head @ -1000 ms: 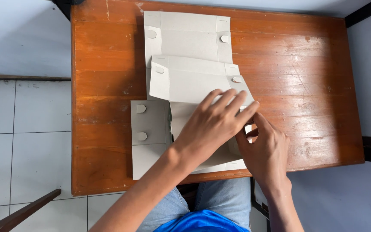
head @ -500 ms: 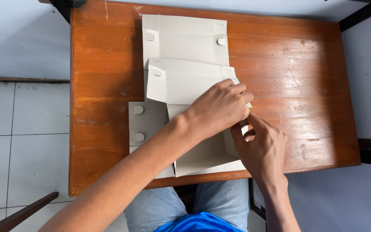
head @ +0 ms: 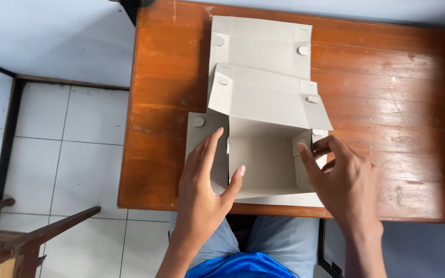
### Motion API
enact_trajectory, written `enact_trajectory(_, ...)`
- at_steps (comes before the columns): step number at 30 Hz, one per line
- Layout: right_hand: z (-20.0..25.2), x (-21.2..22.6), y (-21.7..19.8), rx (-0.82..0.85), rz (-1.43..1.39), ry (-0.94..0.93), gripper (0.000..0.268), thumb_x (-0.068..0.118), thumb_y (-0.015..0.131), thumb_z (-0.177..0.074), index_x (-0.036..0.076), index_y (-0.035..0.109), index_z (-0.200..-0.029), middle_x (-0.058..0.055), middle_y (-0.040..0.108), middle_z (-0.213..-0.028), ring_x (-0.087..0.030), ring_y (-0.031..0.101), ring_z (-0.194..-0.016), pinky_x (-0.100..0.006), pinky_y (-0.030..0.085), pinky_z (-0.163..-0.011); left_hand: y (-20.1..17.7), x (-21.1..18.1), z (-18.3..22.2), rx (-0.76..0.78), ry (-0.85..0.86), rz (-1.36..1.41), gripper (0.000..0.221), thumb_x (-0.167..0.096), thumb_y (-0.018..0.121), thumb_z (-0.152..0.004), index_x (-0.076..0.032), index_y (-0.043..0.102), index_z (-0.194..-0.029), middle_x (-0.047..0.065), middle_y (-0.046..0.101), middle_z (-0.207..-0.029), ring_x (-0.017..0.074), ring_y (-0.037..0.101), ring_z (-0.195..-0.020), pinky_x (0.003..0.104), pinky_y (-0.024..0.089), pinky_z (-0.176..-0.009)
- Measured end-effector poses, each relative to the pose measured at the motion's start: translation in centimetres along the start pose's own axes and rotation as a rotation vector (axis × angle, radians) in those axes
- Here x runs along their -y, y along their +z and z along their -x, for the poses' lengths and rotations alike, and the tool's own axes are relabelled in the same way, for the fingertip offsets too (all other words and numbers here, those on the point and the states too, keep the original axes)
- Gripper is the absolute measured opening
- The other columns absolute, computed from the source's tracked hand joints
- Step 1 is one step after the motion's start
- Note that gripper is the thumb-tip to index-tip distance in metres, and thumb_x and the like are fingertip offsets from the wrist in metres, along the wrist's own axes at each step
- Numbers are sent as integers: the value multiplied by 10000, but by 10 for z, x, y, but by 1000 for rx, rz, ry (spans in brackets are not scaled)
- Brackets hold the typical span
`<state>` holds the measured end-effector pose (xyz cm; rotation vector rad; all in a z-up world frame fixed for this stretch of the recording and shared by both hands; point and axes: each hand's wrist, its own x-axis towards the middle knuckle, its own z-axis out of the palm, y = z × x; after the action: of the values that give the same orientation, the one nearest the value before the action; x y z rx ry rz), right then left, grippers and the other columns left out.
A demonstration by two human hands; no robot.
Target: Assembling a cardboard gift box by folding pre-cut flaps and inserting a smaller product box inside.
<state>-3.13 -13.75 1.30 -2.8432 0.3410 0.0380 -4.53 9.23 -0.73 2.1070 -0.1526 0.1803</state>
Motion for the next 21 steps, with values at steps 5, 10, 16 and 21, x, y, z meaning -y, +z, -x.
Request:
enact_trajectory(5,-2,6,-13,-117,-3,-62,271,481,654,-1016,215,701,-1030,74,718,-793,-144,677,-677,-362,455,-617,3,10,1,-5,-78,41,440,-214,627,-971,-53,588,-1378,101,716,-1280,243,693,-1155,364,546,-990)
enact_trajectory(10,-28,27,-17,-168,-145,-568,238,211,673,-1026,182,726,-1256,72,709,-954,-135,617,-703,-360,466,-813,5,13,6,-17,-133,73,415,-200,637,-959,-52,628,-1347,109,738,-1261,235,720,-1124,350,575,-980)
enact_trajectory(16,-84,59,21,-146,76,-1131,320,235,614,-1044,276,692,-1351,-2,643,-935,-241,634,-719,-371,482,-686,3,9,2,-52,-163,51,359,-152,596,-977,-108,666,-1327,38,783,-1087,190,747,-956,322,591,-888)
enact_trajectory(21,-100,67,32,-89,78,-1239,146,291,613,-1056,229,745,-1073,25,679,-859,-234,625,-734,-367,490,-662,3,13,2,-99,-150,-20,328,-84,598,-969,-80,700,-1280,26,774,-930,162,700,-809,291,576,-772)
